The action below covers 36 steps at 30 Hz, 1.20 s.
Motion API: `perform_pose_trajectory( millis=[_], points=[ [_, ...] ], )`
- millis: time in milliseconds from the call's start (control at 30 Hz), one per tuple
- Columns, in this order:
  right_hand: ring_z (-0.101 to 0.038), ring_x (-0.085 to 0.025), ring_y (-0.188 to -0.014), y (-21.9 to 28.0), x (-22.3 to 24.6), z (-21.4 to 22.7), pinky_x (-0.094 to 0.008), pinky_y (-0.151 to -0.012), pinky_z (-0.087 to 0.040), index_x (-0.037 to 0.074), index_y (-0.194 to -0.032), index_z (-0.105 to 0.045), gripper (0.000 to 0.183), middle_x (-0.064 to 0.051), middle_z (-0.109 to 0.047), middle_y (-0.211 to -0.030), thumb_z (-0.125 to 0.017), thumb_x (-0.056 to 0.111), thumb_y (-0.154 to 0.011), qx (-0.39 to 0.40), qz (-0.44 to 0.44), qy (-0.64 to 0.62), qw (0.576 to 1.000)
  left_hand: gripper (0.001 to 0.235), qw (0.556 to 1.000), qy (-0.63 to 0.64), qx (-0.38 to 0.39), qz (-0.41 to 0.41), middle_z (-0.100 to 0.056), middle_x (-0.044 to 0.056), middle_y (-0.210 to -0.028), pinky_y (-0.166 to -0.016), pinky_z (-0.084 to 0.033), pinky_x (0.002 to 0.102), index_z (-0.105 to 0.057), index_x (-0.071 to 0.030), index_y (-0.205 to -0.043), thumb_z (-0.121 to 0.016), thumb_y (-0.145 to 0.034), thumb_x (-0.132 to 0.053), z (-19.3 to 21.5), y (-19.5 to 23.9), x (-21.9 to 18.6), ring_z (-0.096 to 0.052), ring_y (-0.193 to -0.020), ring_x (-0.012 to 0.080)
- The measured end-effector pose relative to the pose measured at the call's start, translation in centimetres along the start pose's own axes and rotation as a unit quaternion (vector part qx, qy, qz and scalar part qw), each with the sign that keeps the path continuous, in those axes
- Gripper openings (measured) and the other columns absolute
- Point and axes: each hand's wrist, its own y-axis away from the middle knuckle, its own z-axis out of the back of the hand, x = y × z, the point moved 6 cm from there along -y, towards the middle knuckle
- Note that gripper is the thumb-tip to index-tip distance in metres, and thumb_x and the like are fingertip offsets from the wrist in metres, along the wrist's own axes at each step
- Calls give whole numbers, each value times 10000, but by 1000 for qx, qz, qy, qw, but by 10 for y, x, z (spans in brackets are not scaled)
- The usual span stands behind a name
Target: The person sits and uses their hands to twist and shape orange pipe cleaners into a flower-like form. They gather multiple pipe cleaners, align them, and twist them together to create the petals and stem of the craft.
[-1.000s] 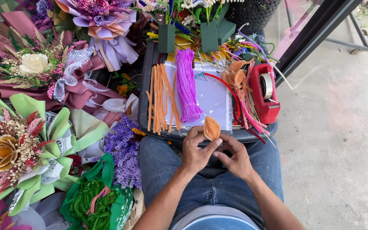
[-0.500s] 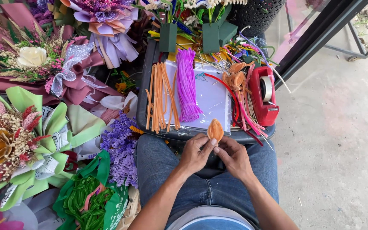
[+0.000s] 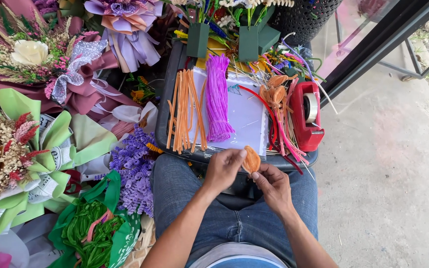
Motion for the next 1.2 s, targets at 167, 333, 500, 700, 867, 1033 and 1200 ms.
perform_pose_trajectory(
  millis=[167, 333, 500, 700, 867, 1033, 1200],
  points=[
    [-587, -117, -538, 2, 3, -1, -264, -509, -517, -20, -881, -775, 85, -85, -664, -619, -749, 59, -891, 38, 11, 7, 999, 312, 975, 178, 4, 130, -604, -17, -553, -560, -507, 205, -703, -80, -709, -724, -957, -268, -17, -14, 6, -585, -560, 56],
    [-571, -115, -552, -2, 24, -7, -271, -514, -515, -10, -867, -771, 82, -77, -652, -628, -737, 58, -899, 49, 36, 9, 998, 213, 919, 289, -28, 268, -617, 57, -594, -518, -591, 261, -686, -32, -732, -768, -880, -161, -22, -13, 50, -668, -513, 133],
    [-563, -121, -554, -3, 11, -9, -274, -516, -501, -17, -874, -763, 97, -81, -652, -637, -720, 60, -913, 47, 25, -9, 999, 267, 946, 241, -33, 212, -643, 54, -571, -504, -577, 248, -701, -59, -701, -802, -883, -225, -19, -19, 24, -683, -524, 126],
    [-581, -117, -561, -14, 21, -8, -266, -526, -509, -14, -912, -774, 88, -80, -668, -641, -738, 65, -900, 38, 37, 5, 999, 267, 947, 238, -72, 201, -628, 72, -561, -514, -581, 269, -696, -35, -676, -831, -858, -176, -17, -36, 80, -672, -521, 138],
    [-590, -103, -575, -18, 14, -4, -262, -535, -517, -22, -939, -777, 107, -82, -677, -649, -770, 69, -882, 5, 50, 14, 999, 331, 947, 226, -81, 214, -637, 106, -561, -511, -587, 281, -679, -26, -667, -829, -875, -235, -16, -42, 69, -679, -508, 171],
    [-590, -110, -547, -24, 18, -1, -252, -523, -512, -22, -941, -775, 110, -85, -684, -643, -763, 74, -888, -15, 46, 17, 999, 253, 960, 217, -48, 173, -708, 125, -656, -530, -608, 273, -740, 8, -876, -843, -885, -222, -10, -48, 25, -697, -544, 150],
    [-602, -117, -555, -28, 17, -1, -265, -522, -521, -20, -955, -788, 131, -91, -700, -661, -783, 82, -874, -20, 32, 23, 999, 280, 964, 192, -48, 175, -678, 91, -597, -502, -587, 236, -742, 16, -843, -837, -890, -243, -3, -55, 26, -660, -510, 104]
  ],
)
